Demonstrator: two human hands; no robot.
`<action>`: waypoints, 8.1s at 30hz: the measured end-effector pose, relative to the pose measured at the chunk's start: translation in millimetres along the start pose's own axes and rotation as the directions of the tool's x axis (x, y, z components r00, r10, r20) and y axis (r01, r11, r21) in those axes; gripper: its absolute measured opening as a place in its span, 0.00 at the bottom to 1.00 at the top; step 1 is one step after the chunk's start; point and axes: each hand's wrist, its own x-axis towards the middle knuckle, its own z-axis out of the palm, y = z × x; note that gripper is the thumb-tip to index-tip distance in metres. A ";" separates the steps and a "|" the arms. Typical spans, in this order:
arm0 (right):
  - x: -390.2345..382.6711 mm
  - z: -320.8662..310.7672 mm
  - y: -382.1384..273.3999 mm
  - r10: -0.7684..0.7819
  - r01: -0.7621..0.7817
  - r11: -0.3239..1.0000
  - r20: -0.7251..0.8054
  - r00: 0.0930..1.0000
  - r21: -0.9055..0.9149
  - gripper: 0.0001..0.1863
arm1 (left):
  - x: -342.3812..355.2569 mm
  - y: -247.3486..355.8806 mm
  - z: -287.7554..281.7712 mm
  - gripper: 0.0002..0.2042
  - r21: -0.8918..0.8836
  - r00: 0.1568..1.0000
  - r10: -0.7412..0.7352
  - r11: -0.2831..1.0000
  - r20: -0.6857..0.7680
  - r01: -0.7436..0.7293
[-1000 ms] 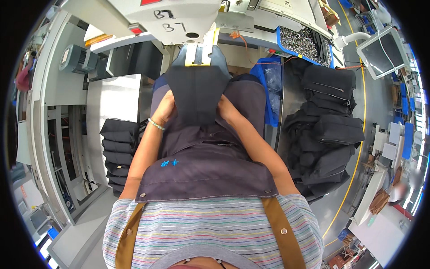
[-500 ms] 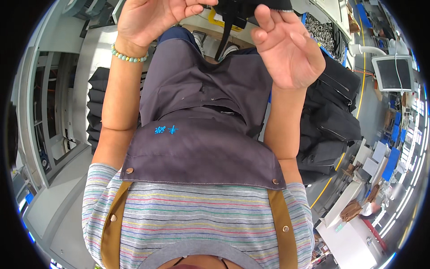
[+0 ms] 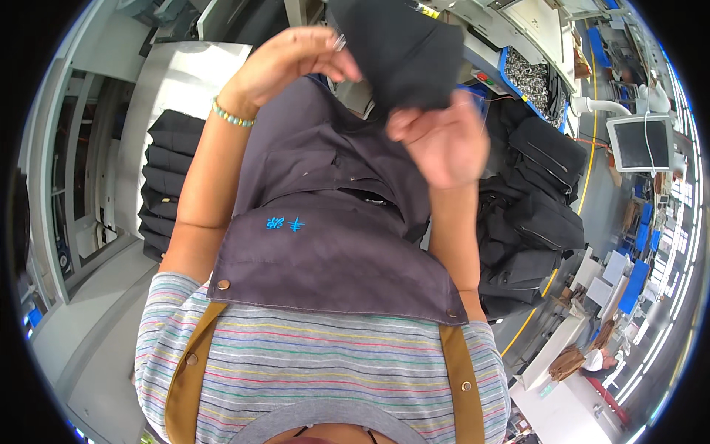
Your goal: Finishing and inspecting small black leather pouches using an industrial sewing or finishing machine.
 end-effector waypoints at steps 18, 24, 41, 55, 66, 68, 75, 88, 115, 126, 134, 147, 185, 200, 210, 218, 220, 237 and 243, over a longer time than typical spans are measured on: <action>41.8 -37.0 40.5 -0.728 0.118 0.419 -0.255 0.637 -0.900 0.27 | 36.5 -49.8 27.3 0.30 0.510 0.838 0.353 0.854 -0.416 -0.107; 73.9 -37.0 45.8 -0.667 0.090 0.180 -0.054 0.743 -0.980 0.39 | 44.3 -51.4 45.0 0.38 0.502 0.866 0.293 0.863 -0.406 -0.057; 68.7 -41.7 37.0 -0.586 0.173 0.281 -0.026 0.810 -0.944 0.41 | 41.7 -51.1 46.8 0.37 0.522 0.888 0.272 0.852 -0.371 -0.043; 135.1 -42.4 -56.9 -0.491 -0.067 -0.723 0.442 0.751 -0.688 0.14 | 41.8 -1.0 68.4 0.15 0.990 0.872 0.478 0.129 -0.108 0.053; 109.6 -43.9 -45.5 -0.671 0.095 -0.352 0.322 0.668 -0.931 0.09 | 56.2 -5.6 69.2 0.22 0.998 0.910 0.412 -0.025 -0.041 0.057; 108.2 -43.0 -41.1 -0.689 0.086 -0.328 0.301 0.659 -0.941 0.09 | 58.7 -7.4 68.9 0.22 0.999 0.912 0.409 -0.018 -0.037 0.049; 107.8 -37.7 -36.2 -0.703 0.050 -0.358 0.304 0.643 -0.932 0.08 | 59.3 -7.4 68.0 0.23 0.999 0.914 0.405 0.000 -0.036 0.040; 106.4 -57.5 30.3 -0.702 0.244 0.647 -0.440 0.560 -0.723 0.04 | 54.9 -12.3 65.5 0.27 0.871 0.921 0.276 0.477 -0.276 0.118; 107.6 -50.9 28.7 -0.656 0.301 0.716 -0.459 0.600 -0.630 0.01 | 54.9 -18.4 62.0 0.34 0.853 0.911 0.275 0.503 -0.308 0.137; 109.8 -43.0 -29.9 -0.742 -0.151 -0.530 0.370 0.558 -0.835 0.15 | 38.2 -15.0 63.8 0.32 0.878 0.865 0.436 0.479 -0.248 0.010; 129.2 -37.0 -48.8 -0.583 -0.161 -0.663 0.369 0.723 -0.731 0.16 | 33.5 -20.2 73.5 0.24 0.940 0.832 0.511 0.338 -0.214 0.034; 79.1 -13.7 -37.4 -0.274 0.186 -0.744 0.547 0.791 -0.642 0.08 | 31.5 -21.3 64.2 0.25 0.981 0.841 0.542 0.168 -0.008 -0.099; 110.5 -16.4 -64.2 -0.304 -0.229 -0.143 -0.178 0.936 -0.963 0.13 | 42.6 -16.8 62.3 0.23 0.992 0.824 0.562 0.038 0.076 -0.118; 128.3 -7.2 -78.1 -0.177 -0.208 0.011 -0.207 0.962 -0.978 0.09 | 52.5 -26.2 89.0 0.25 0.999 0.815 0.579 0.033 0.009 -0.034; 129.2 -21.4 -73.1 -0.328 0.133 -0.140 0.172 0.929 -0.981 0.09 | 49.8 -27.3 87.6 0.26 0.999 0.806 0.590 -0.022 0.036 -0.029; 112.1 -35.0 -54.3 -0.372 -0.106 -0.428 0.068 0.926 -0.897 0.08 | 42.9 -25.3 82.1 0.20 0.981 0.804 0.593 0.177 -0.047 -0.073; 108.8 -38.0 -43.7 -0.449 -0.057 -0.403 0.143 0.882 -0.913 0.09 | 35.5 -20.9 73.1 0.14 0.878 0.758 0.622 0.455 -0.196 -0.146; 110.8 -50.7 -26.4 -0.567 0.044 -0.352 0.250 0.785 -0.935 0.05 | 42.7 -14.3 75.4 0.17 0.996 0.796 0.601 0.005 0.067 -0.088; 110.3 -51.8 -27.5 -0.557 0.022 -0.360 0.234 0.797 -0.933 0.06 | 48.6 -13.8 76.0 0.14 0.993 0.812 0.572 -0.063 0.115 -0.095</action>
